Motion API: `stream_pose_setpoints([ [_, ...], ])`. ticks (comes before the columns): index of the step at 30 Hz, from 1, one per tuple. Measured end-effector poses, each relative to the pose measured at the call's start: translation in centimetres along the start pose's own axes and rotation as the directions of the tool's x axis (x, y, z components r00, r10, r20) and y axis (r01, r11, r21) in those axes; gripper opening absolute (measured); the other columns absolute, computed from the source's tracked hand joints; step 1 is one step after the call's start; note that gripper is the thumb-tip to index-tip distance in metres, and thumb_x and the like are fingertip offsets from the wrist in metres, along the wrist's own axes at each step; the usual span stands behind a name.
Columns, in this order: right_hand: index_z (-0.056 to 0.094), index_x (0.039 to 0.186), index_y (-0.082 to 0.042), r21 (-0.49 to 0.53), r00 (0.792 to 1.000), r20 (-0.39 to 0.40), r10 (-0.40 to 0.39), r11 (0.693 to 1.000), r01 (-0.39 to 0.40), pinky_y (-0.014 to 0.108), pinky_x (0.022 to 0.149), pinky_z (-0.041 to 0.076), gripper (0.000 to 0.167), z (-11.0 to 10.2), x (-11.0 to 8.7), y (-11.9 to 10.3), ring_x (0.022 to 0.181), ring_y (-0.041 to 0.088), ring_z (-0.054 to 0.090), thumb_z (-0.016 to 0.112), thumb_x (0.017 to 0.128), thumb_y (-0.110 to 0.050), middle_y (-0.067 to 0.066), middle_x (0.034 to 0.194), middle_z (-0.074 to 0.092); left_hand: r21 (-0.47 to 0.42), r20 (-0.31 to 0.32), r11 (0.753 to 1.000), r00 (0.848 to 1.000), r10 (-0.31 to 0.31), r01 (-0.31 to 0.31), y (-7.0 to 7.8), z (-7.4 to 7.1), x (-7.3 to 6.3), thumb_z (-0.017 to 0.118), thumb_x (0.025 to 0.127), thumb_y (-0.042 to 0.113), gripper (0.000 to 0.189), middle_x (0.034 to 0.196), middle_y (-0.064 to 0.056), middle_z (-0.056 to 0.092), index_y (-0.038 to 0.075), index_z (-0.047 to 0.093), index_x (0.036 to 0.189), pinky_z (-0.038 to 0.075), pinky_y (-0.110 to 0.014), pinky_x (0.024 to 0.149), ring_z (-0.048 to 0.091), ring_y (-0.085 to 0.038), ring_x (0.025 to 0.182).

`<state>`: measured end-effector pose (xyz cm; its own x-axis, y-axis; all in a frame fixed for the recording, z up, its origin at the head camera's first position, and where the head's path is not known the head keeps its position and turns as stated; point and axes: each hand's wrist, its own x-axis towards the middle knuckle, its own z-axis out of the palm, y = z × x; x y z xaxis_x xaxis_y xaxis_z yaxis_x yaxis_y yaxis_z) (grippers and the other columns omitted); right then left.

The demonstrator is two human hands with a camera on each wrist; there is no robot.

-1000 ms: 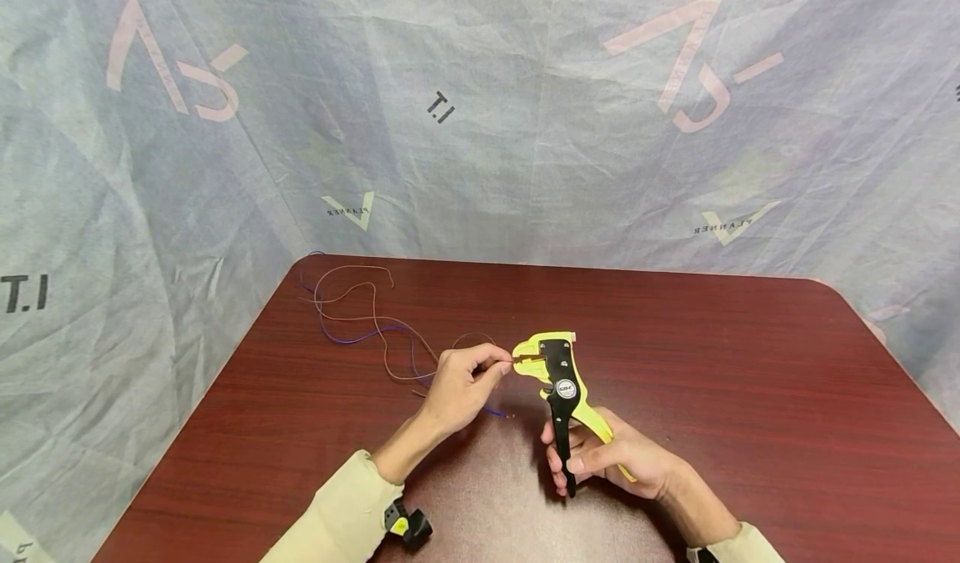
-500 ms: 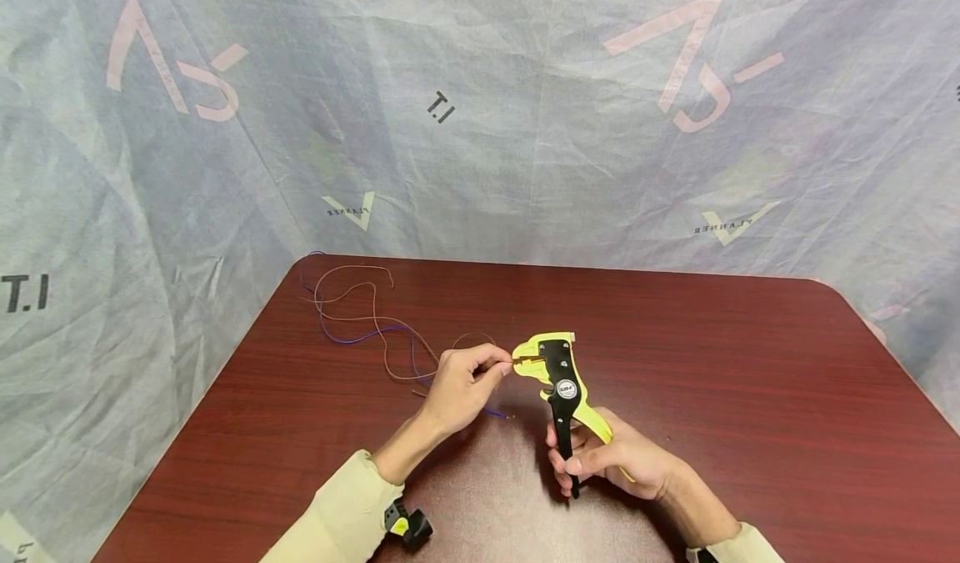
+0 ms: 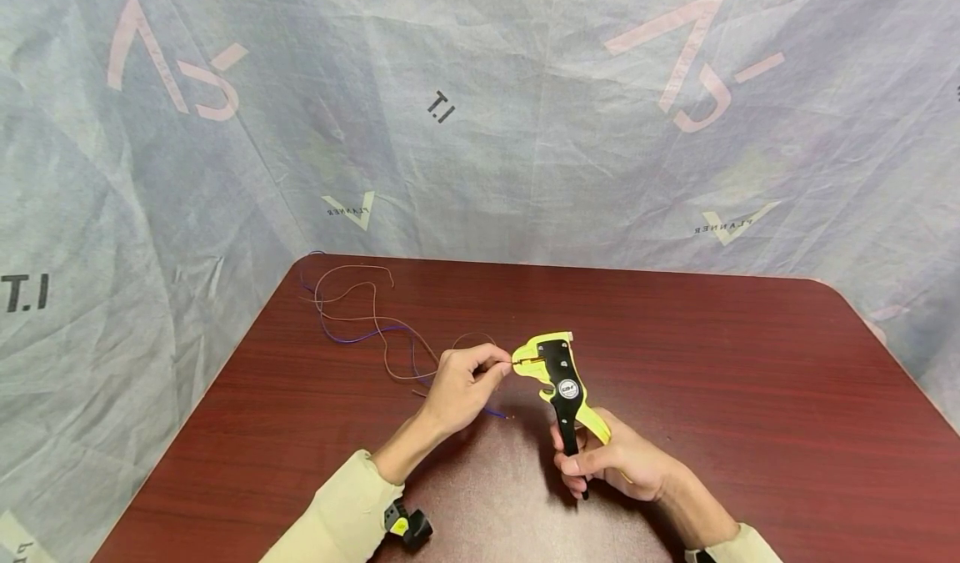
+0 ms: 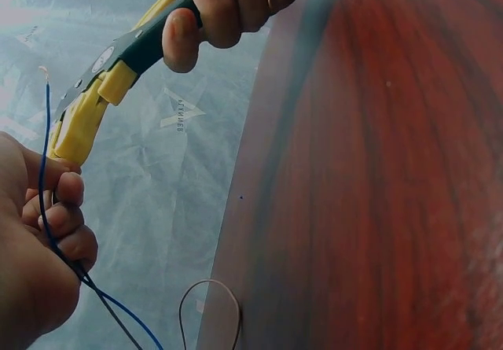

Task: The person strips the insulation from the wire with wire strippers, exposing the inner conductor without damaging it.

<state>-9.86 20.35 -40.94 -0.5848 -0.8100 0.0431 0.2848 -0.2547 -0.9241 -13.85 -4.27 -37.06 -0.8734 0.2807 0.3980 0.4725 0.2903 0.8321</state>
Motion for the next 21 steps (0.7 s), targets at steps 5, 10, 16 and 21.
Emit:
stream_pose_setpoints([
  [5, 0.054, 0.099, -0.005, 0.013, 1.0, -0.001, -0.01, 1.0, 0.01, 0.027, 0.064, 0.054, 0.016, 0.3, 0.1, 0.1, 0.064, 0.009, 0.056, 0.052, 0.093, 0.009, -0.004, 0.074, 0.058, -0.012, -0.011, 1.0, 1.0, 0.004, -0.004, 0.1, -0.1, 0.0, 0.068, 0.09, 0.001, 0.009, 0.06, -0.007, 0.057, 0.004, 0.071, 0.082, 0.034, -0.016, 0.051, 0.04, 0.002, 0.053],
  [10, 0.052, 0.097, -0.004, 0.045, 0.999, -0.01, -0.038, 0.998, 0.038, 0.028, 0.06, 0.053, 0.014, 0.9, 0.3, 0.3, 0.058, 0.013, 0.048, 0.051, 0.094, 0.01, 0.012, 0.062, 0.04, -0.024, -0.02, 1.0, 1.0, -0.004, 0.004, 0.4, -0.1, 0.0, 0.068, 0.089, 0.0, 0.009, 0.06, -0.008, 0.058, 0.003, 0.071, 0.081, 0.034, -0.016, 0.051, 0.041, 0.002, 0.053],
  [16, 0.052, 0.093, -0.006, 0.074, 0.998, -0.046, -0.038, 0.996, 0.041, 0.026, 0.056, 0.048, 0.014, 1.5, 0.5, 0.6, 0.054, 0.015, 0.04, 0.05, 0.094, 0.008, 0.003, 0.062, 0.042, -0.015, -0.026, 1.0, 0.999, -0.027, 0.027, 0.2, -0.1, 0.0, 0.067, 0.088, -0.001, 0.01, 0.06, -0.006, 0.056, 0.005, 0.071, 0.08, 0.032, -0.015, 0.052, 0.038, 0.003, 0.053],
  [21, 0.054, 0.089, -0.008, 0.092, 0.997, -0.076, -0.014, 0.996, 0.021, 0.025, 0.055, 0.046, 0.017, 1.7, 0.7, 0.7, 0.053, 0.01, 0.042, 0.05, 0.094, 0.008, -0.005, 0.067, 0.048, -0.002, -0.035, 1.0, 0.999, -0.022, 0.022, 0.1, -0.1, 0.0, 0.068, 0.087, -0.001, 0.01, 0.061, -0.005, 0.056, 0.004, 0.071, 0.079, 0.03, -0.014, 0.052, 0.035, 0.005, 0.054],
])
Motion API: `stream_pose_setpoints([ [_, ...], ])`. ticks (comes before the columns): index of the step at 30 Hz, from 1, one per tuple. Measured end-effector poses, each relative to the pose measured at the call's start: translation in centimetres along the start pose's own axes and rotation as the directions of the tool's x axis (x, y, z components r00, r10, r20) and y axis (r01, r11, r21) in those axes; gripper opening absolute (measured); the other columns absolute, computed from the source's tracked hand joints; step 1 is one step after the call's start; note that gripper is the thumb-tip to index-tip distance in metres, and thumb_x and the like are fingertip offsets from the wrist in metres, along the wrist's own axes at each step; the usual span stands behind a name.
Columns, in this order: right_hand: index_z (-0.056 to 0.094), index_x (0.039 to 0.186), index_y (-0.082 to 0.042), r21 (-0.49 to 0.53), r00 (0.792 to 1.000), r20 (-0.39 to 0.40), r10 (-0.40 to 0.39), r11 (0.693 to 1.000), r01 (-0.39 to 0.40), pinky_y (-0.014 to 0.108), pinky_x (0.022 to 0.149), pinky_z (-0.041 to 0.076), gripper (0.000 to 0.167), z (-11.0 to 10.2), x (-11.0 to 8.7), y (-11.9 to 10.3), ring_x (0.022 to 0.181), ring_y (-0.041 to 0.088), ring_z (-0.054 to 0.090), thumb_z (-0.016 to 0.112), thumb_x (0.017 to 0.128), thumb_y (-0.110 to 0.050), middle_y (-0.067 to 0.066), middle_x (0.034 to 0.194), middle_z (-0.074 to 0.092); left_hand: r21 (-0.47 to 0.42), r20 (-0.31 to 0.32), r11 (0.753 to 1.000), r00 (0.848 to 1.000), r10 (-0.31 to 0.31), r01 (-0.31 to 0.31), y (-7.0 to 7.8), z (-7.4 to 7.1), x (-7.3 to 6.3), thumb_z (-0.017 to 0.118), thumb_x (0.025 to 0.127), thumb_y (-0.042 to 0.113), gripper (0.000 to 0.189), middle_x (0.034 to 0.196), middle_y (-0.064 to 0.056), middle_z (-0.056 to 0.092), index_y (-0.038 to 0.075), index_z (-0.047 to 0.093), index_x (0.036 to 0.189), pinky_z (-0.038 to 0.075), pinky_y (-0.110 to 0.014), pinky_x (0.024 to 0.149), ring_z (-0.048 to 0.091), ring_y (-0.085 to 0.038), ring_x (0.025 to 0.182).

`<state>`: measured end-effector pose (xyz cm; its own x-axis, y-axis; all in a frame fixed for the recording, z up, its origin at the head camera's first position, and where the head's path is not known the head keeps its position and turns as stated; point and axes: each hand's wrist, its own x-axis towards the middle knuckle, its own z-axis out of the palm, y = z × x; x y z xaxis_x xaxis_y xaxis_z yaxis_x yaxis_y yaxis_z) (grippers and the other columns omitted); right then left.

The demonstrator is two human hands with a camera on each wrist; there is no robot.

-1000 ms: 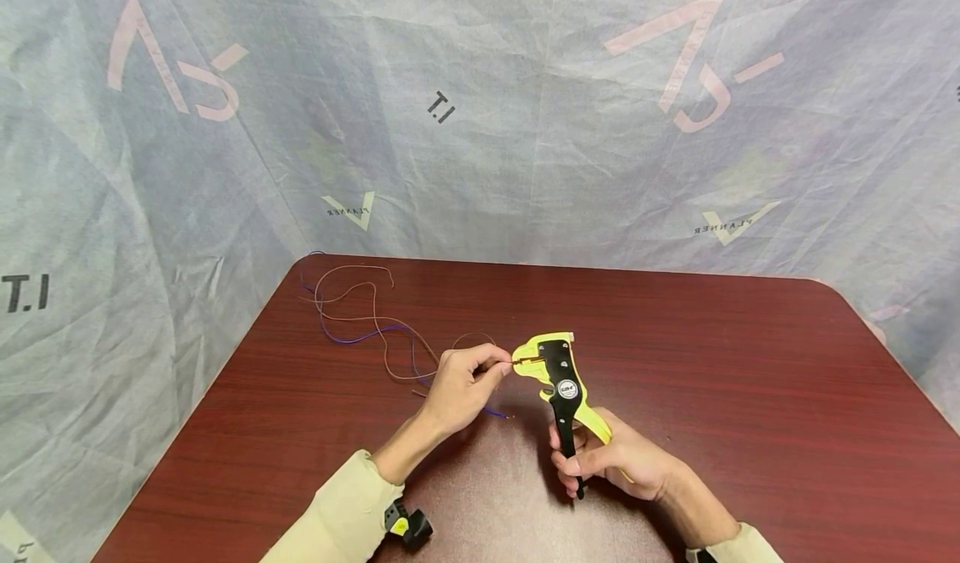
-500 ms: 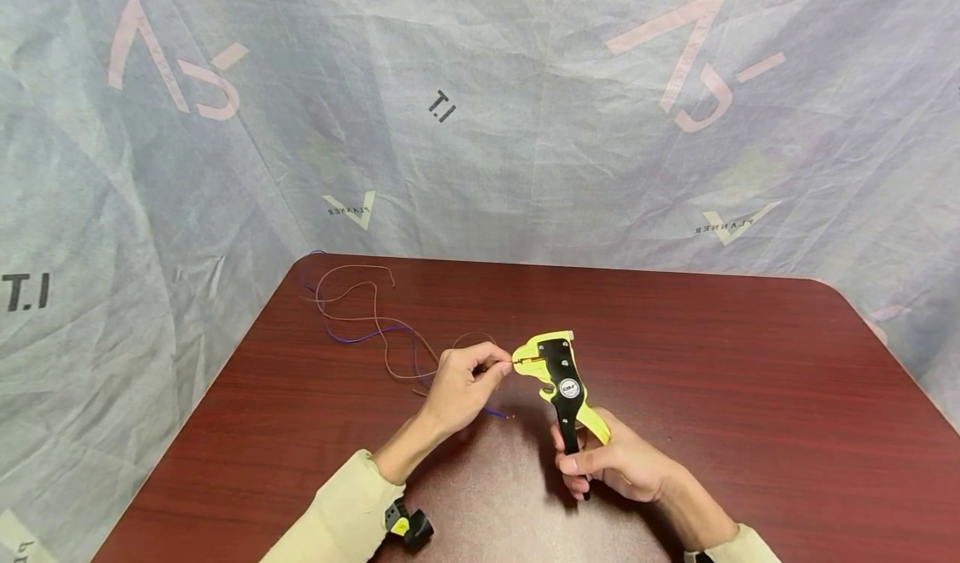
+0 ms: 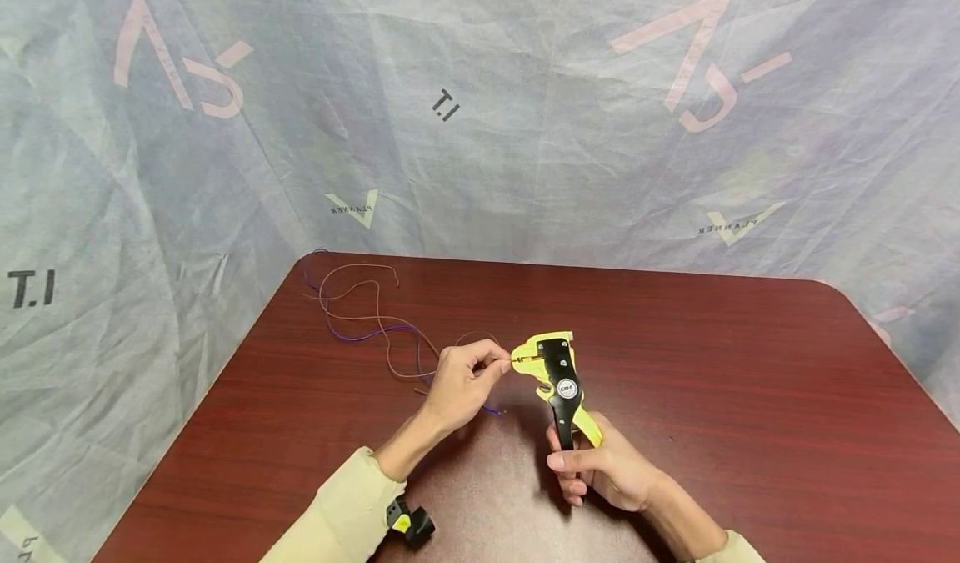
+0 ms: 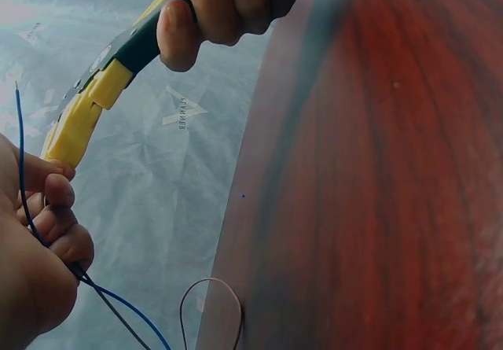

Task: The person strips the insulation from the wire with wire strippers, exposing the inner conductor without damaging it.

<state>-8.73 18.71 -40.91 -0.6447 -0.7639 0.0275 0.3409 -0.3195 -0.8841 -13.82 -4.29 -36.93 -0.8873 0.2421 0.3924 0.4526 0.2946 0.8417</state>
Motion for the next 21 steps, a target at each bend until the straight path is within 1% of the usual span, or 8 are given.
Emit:
stream_pose_setpoints([
  [4, 0.054, 0.088, -0.01, 0.006, 1.0, -0.01, 0.005, 1.0, -0.005, 0.025, 0.052, 0.044, 0.019, -0.07, 0.0, 0.12, 0.054, 0.006, 0.046, 0.049, 0.093, 0.008, -0.006, 0.067, 0.049, 0.012, -0.009, 1.0, 1.0, 0.016, -0.016, 0.02, 0.07, 0.01, 0.068, 0.086, -0.001, 0.01, 0.061, -0.006, 0.058, 0.004, 0.07, 0.078, 0.03, -0.014, 0.053, 0.036, 0.005, 0.056],
  [6, 0.054, 0.086, -0.012, 0.011, 0.999, -0.031, 0.014, 1.0, -0.014, 0.023, 0.047, 0.04, 0.021, -0.1, 0.03, 0.21, 0.051, 0.004, 0.043, 0.049, 0.093, 0.008, -0.008, 0.064, 0.046, 0.018, -0.012, 1.0, 1.0, 0.023, -0.023, -0.01, 0.11, 0.0, 0.068, 0.086, 0.0, 0.009, 0.061, -0.006, 0.058, 0.004, 0.07, 0.077, 0.031, -0.013, 0.054, 0.037, 0.005, 0.057],
  [11, 0.049, 0.081, -0.017, 0.014, 0.994, -0.095, 0.061, 0.998, -0.06, 0.021, 0.04, 0.028, 0.025, -0.22, 0.12, 0.43, 0.046, -0.002, 0.036, 0.052, 0.092, 0.006, -0.013, 0.059, 0.037, 0.022, -0.019, 1.0, 1.0, 0.016, -0.015, -0.3, 0.23, -0.04, 0.069, 0.085, -0.001, 0.009, 0.061, -0.005, 0.057, 0.004, 0.07, 0.077, 0.033, -0.015, 0.054, 0.039, 0.005, 0.058],
  [16, 0.049, 0.081, -0.015, 0.014, 0.996, -0.075, 0.047, 0.999, -0.046, 0.024, 0.038, 0.025, 0.025, -0.53, 0.14, 0.53, 0.046, -0.001, 0.035, 0.05, 0.093, 0.007, -0.012, 0.06, 0.037, 0.007, -0.014, 1.0, 1.0, 0.009, -0.009, -0.38, 0.21, -0.01, 0.069, 0.085, -0.001, 0.009, 0.061, -0.006, 0.056, 0.004, 0.07, 0.078, 0.031, -0.015, 0.053, 0.037, 0.004, 0.056],
  [19, 0.05, 0.082, -0.016, 0.021, 0.997, -0.064, 0.047, 0.999, -0.046, 0.023, 0.039, 0.027, 0.024, -0.59, 0.16, 0.42, 0.047, -0.001, 0.036, 0.051, 0.093, 0.005, -0.012, 0.061, 0.038, 0.003, -0.009, 1.0, 1.0, 0.0, 0.0, -0.29, 0.1, 0.06, 0.069, 0.086, 0.0, 0.009, 0.061, -0.004, 0.055, 0.004, 0.071, 0.079, 0.03, -0.014, 0.053, 0.036, 0.004, 0.055],
  [21, 0.05, 0.083, -0.016, 0.038, 0.996, -0.064, 0.055, 0.998, -0.052, 0.021, 0.042, 0.03, 0.023, -0.66, 0.08, 0.25, 0.048, -0.001, 0.038, 0.05, 0.093, 0.005, -0.012, 0.061, 0.039, 0.0, -0.007, 1.0, 1.0, -0.003, 0.003, -0.34, 0.01, 0.14, 0.069, 0.087, 0.0, 0.009, 0.06, -0.003, 0.055, 0.004, 0.071, 0.079, 0.03, -0.014, 0.054, 0.036, 0.004, 0.056],
])
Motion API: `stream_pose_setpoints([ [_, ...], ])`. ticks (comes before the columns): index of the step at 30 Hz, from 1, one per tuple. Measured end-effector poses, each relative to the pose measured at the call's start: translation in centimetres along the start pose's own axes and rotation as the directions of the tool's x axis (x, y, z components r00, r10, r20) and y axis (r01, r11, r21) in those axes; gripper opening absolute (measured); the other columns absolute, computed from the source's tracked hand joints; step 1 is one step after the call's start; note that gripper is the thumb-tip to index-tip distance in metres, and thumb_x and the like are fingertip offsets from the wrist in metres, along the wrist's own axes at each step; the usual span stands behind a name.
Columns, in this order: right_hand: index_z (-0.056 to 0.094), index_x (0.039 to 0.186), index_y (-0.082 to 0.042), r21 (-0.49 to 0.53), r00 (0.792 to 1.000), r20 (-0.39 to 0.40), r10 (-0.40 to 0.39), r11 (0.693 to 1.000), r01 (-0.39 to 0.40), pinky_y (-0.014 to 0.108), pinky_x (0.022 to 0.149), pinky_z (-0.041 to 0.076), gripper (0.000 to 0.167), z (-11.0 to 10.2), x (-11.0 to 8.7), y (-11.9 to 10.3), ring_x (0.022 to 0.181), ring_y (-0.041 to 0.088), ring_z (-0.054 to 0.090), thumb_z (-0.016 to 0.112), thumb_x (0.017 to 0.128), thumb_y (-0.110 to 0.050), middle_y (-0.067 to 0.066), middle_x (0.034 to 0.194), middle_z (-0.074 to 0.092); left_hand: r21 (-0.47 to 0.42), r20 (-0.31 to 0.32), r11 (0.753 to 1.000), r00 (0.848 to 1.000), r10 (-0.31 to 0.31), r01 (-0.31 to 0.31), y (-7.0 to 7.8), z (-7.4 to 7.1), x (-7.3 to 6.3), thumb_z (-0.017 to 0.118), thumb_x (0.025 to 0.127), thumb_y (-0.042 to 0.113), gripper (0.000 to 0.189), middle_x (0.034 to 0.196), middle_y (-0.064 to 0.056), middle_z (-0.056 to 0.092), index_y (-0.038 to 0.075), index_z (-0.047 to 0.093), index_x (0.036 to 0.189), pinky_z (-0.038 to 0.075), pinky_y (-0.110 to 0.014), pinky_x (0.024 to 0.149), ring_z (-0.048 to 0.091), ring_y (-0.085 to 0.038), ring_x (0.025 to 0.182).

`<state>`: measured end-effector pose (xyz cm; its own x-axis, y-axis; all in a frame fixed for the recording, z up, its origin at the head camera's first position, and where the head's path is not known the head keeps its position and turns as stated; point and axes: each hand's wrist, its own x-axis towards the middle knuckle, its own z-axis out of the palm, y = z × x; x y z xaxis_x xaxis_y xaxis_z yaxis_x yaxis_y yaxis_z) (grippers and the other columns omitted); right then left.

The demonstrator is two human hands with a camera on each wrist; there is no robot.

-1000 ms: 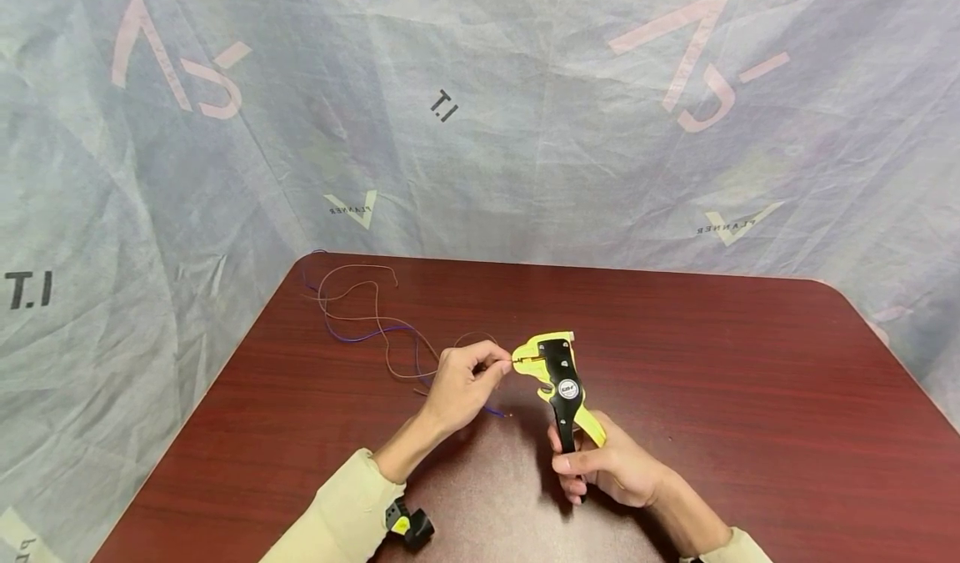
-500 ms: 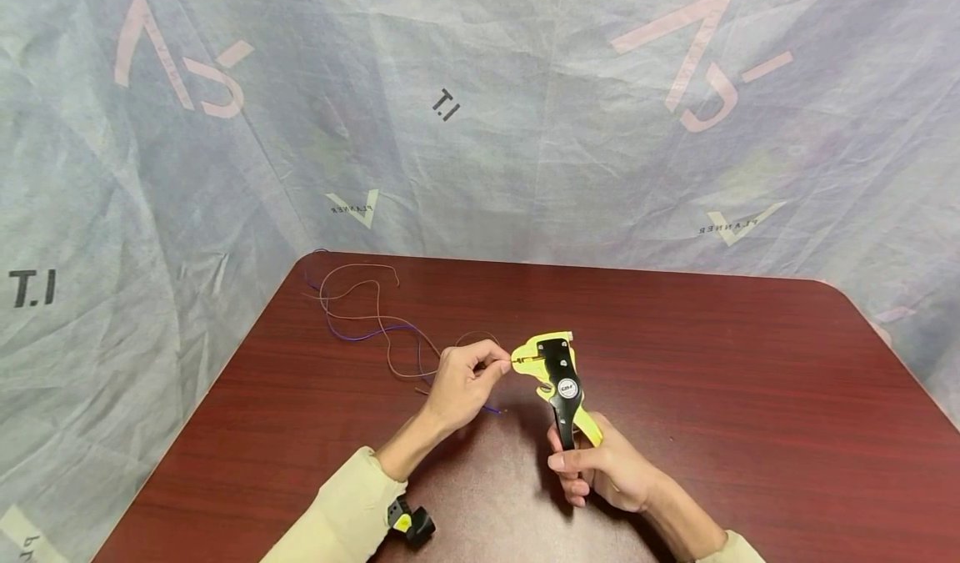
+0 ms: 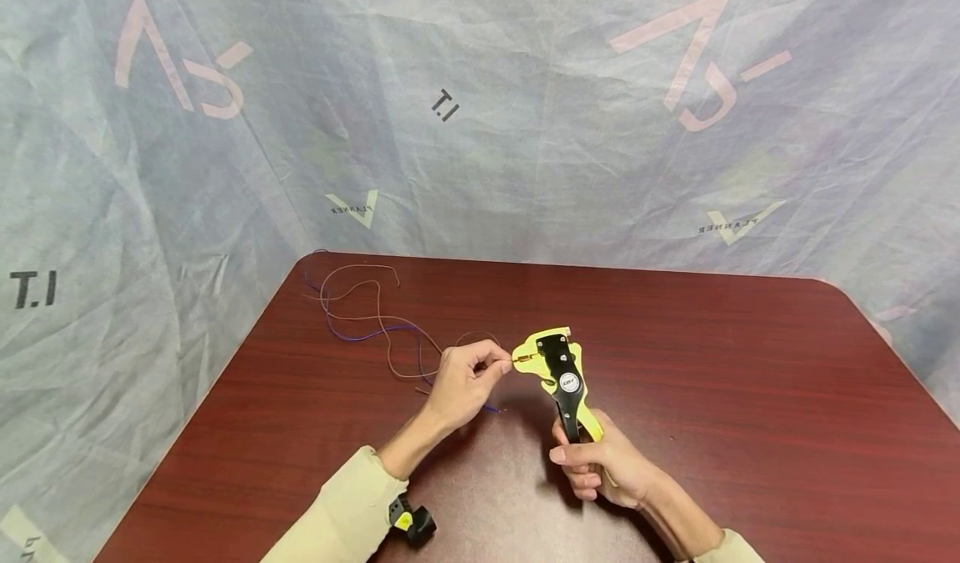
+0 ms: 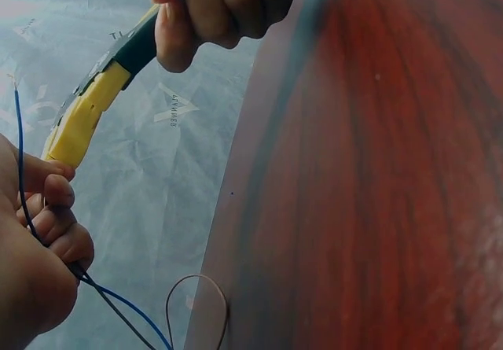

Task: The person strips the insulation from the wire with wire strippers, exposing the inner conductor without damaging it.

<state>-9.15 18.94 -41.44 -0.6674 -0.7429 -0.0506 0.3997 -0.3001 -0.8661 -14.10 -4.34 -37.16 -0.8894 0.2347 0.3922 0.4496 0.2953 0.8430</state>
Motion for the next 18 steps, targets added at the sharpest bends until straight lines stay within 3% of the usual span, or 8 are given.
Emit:
stream_pose_setpoints([
  [7, 0.049, 0.086, -0.015, 0.05, 1.0, -0.027, 0.012, 0.999, -0.011, 0.021, 0.046, 0.03, 0.023, -0.8, -0.6, -0.7, 0.048, -0.002, 0.038, 0.047, 0.094, 0.006, -0.012, 0.06, 0.035, -0.076, 0.002, 0.996, 0.999, -0.041, 0.041, -0.4, -0.4, 0.2, 0.066, 0.089, -0.003, 0.012, 0.055, -0.007, 0.05, 0.002, 0.07, 0.078, 0.03, -0.015, 0.049, 0.039, 0.003, 0.052],
  [18, 0.051, 0.091, -0.015, 0.032, 1.0, -0.016, 0.014, 0.999, -0.013, 0.019, 0.05, 0.038, 0.02, -1.4, -0.8, -1.1, 0.05, -0.001, 0.041, 0.048, 0.094, 0.005, -0.011, 0.063, 0.039, -0.073, -0.004, 0.995, 0.997, -0.071, 0.071, -1.1, -0.6, 0.4, 0.065, 0.09, -0.003, 0.011, 0.056, -0.018, 0.054, 0.001, 0.071, 0.082, 0.034, -0.016, 0.049, 0.042, 0.002, 0.05],
])
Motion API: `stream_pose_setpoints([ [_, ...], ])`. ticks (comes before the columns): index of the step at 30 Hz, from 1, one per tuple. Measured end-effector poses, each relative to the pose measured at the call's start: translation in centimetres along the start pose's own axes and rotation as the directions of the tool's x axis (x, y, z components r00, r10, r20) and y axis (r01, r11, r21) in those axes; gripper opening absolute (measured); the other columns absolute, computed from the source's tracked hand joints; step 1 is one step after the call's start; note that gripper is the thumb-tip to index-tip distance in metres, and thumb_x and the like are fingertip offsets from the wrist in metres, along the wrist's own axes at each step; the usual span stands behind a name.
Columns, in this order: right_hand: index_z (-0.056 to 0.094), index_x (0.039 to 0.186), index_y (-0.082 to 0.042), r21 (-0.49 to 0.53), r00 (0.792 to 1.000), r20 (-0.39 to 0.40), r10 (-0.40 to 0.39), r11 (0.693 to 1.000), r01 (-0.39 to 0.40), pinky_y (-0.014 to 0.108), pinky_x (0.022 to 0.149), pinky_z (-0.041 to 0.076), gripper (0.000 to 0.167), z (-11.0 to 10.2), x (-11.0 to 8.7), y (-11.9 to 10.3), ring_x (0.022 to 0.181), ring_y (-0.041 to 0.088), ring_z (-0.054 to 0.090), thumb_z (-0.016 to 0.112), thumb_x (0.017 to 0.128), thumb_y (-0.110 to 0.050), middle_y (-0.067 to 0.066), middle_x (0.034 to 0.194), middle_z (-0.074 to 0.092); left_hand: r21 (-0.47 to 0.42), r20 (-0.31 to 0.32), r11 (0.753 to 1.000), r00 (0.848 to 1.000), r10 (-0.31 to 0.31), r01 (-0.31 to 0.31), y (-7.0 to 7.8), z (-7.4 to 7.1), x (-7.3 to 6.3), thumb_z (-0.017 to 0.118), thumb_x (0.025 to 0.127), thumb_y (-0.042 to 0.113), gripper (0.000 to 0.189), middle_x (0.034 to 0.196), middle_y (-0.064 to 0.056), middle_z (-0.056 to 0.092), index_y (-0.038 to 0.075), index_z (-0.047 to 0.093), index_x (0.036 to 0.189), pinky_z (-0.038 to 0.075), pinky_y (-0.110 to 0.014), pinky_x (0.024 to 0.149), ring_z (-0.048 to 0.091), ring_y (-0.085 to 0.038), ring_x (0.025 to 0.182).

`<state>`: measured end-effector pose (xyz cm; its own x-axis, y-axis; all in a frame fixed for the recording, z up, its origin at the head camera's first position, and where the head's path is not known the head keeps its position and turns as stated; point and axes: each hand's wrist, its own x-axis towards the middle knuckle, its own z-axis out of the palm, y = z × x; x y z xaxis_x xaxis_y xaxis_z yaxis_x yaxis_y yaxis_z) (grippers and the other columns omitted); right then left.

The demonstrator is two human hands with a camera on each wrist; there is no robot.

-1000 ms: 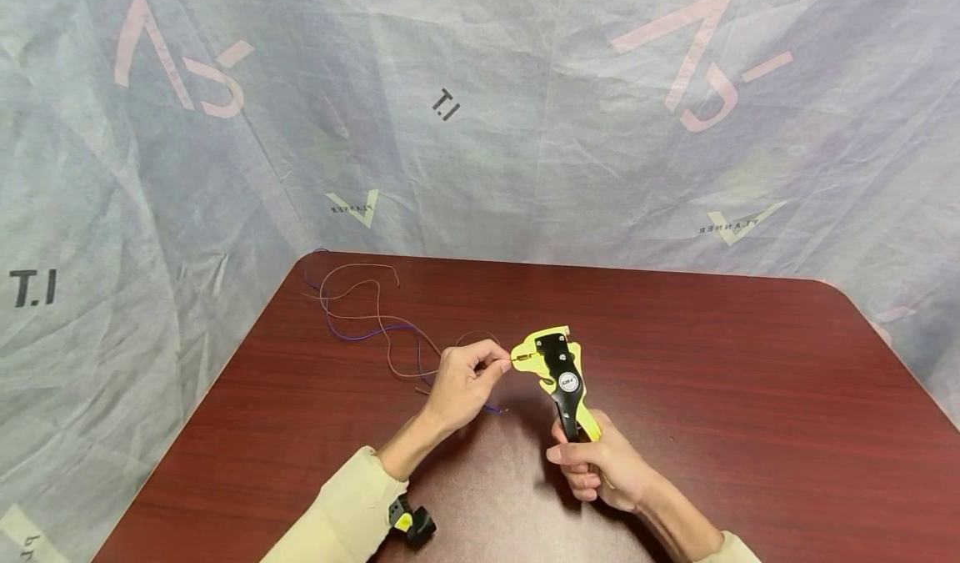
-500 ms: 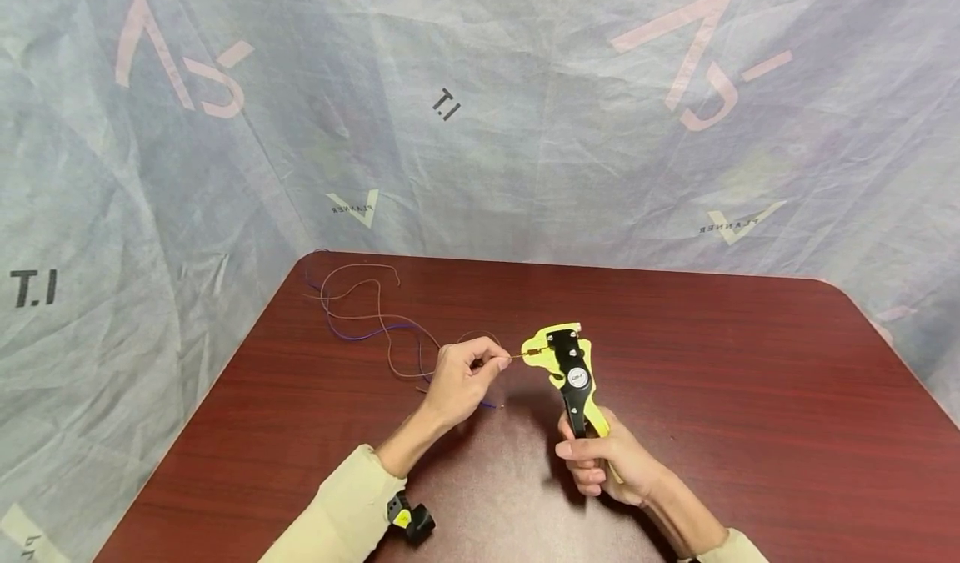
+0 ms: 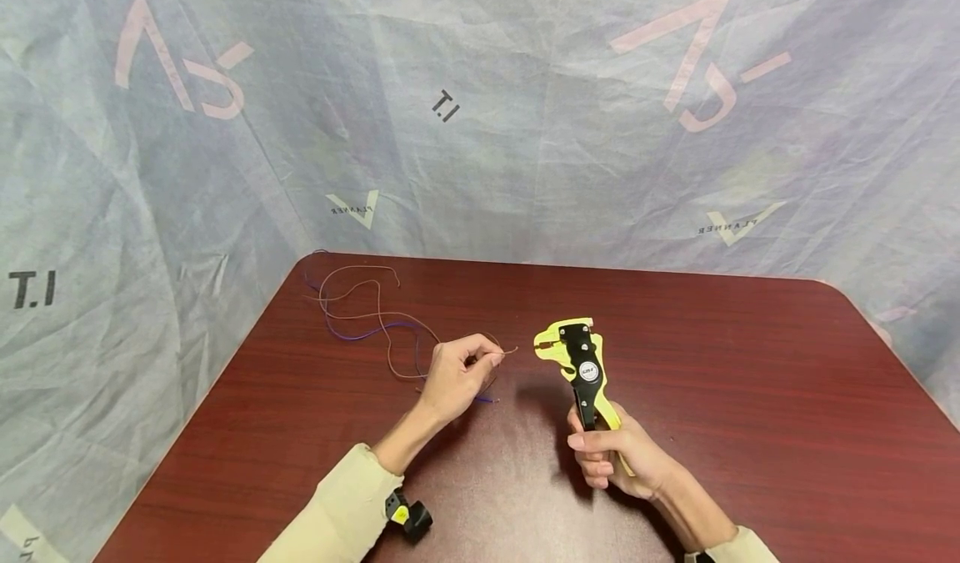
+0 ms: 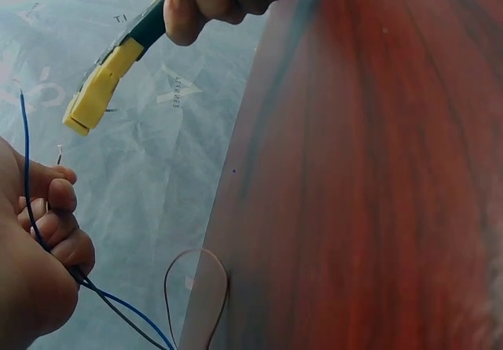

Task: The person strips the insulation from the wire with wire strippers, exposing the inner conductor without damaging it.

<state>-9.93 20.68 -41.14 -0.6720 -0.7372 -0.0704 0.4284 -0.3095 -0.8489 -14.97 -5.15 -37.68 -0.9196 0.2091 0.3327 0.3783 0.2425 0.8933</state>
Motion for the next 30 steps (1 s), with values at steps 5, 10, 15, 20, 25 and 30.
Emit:
stream_pose_setpoints([
  [5, 0.051, 0.093, -0.014, -0.013, 1.0, 0.012, -0.012, 1.0, 0.012, 0.021, 0.052, 0.04, 0.018, -0.4, -0.2, -0.3, 0.052, 0.002, 0.041, 0.048, 0.095, 0.004, -0.009, 0.065, 0.041, 0.062, -0.017, 0.998, 1.0, -0.002, 0.003, -0.5, -0.4, 0.3, 0.067, 0.089, -0.001, 0.01, 0.057, -0.011, 0.056, 0.002, 0.072, 0.081, 0.034, -0.016, 0.051, 0.042, 0.001, 0.052],
  [10, 0.05, 0.095, -0.014, 0.01, 1.0, -0.008, -0.011, 1.0, 0.011, 0.021, 0.053, 0.04, 0.015, -1.1, -0.6, -0.6, 0.052, 0.004, 0.039, 0.05, 0.096, 0.001, -0.008, 0.064, 0.039, 0.087, -0.007, 0.996, 1.0, -0.016, 0.017, -1.0, -0.7, 0.5, 0.066, 0.09, 0.0, 0.011, 0.057, -0.009, 0.056, 0.004, 0.073, 0.082, 0.033, -0.016, 0.049, 0.041, 0.001, 0.051],
  [15, 0.052, 0.098, -0.014, 0.022, 0.998, 0.028, -0.062, 0.998, 0.061, 0.024, 0.051, 0.033, 0.018, -1.8, -0.8, -0.7, 0.055, 0.006, 0.038, 0.045, 0.098, 0.002, -0.007, 0.065, 0.044, 0.097, 0.006, 0.995, 1.0, -0.019, 0.018, -1.3, -1.1, 0.6, 0.066, 0.091, 0.0, 0.01, 0.058, -0.009, 0.055, 0.001, 0.072, 0.084, 0.033, -0.017, 0.05, 0.039, 0.0, 0.051],
  [20, 0.055, 0.103, -0.014, 0.014, 0.996, 0.049, -0.081, 0.997, 0.08, 0.023, 0.058, 0.043, 0.028, -2.1, -0.9, -0.8, 0.06, 0.008, 0.043, 0.036, 0.097, 0.005, -0.008, 0.07, 0.051, 0.105, -0.009, 0.994, 1.0, -0.016, 0.017, -1.7, -1.6, 0.8, 0.066, 0.091, 0.0, 0.009, 0.059, -0.011, 0.056, 0.0, 0.072, 0.085, 0.035, -0.017, 0.051, 0.041, 0.0, 0.05],
  [25, 0.053, 0.106, -0.011, 0.027, 0.994, 0.065, -0.09, 0.996, 0.088, 0.024, 0.062, 0.049, 0.03, -2.6, -0.9, -0.7, 0.064, 0.01, 0.048, 0.032, 0.097, 0.007, -0.005, 0.073, 0.052, 0.117, -0.029, 0.993, 0.999, -0.018, 0.022, -2.0, -2.0, 1.0, 0.066, 0.092, 0.001, 0.009, 0.059, -0.013, 0.057, -0.001, 0.073, 0.085, 0.034, -0.017, 0.051, 0.041, 0.0, 0.05],
  [30, 0.053, 0.11, -0.009, 0.056, 0.992, 0.086, -0.09, 0.995, 0.086, 0.026, 0.066, 0.051, 0.032, -2.9, -0.9, -0.6, 0.069, 0.01, 0.054, 0.03, 0.097, 0.009, -0.004, 0.079, 0.057, 0.132, -0.026, 0.991, 0.999, -0.029, 0.032, -2.4, -2.2, 1.1, 0.066, 0.092, 0.002, 0.009, 0.06, -0.013, 0.057, -0.001, 0.073, 0.087, 0.034, -0.017, 0.051, 0.041, -0.001, 0.05],
])
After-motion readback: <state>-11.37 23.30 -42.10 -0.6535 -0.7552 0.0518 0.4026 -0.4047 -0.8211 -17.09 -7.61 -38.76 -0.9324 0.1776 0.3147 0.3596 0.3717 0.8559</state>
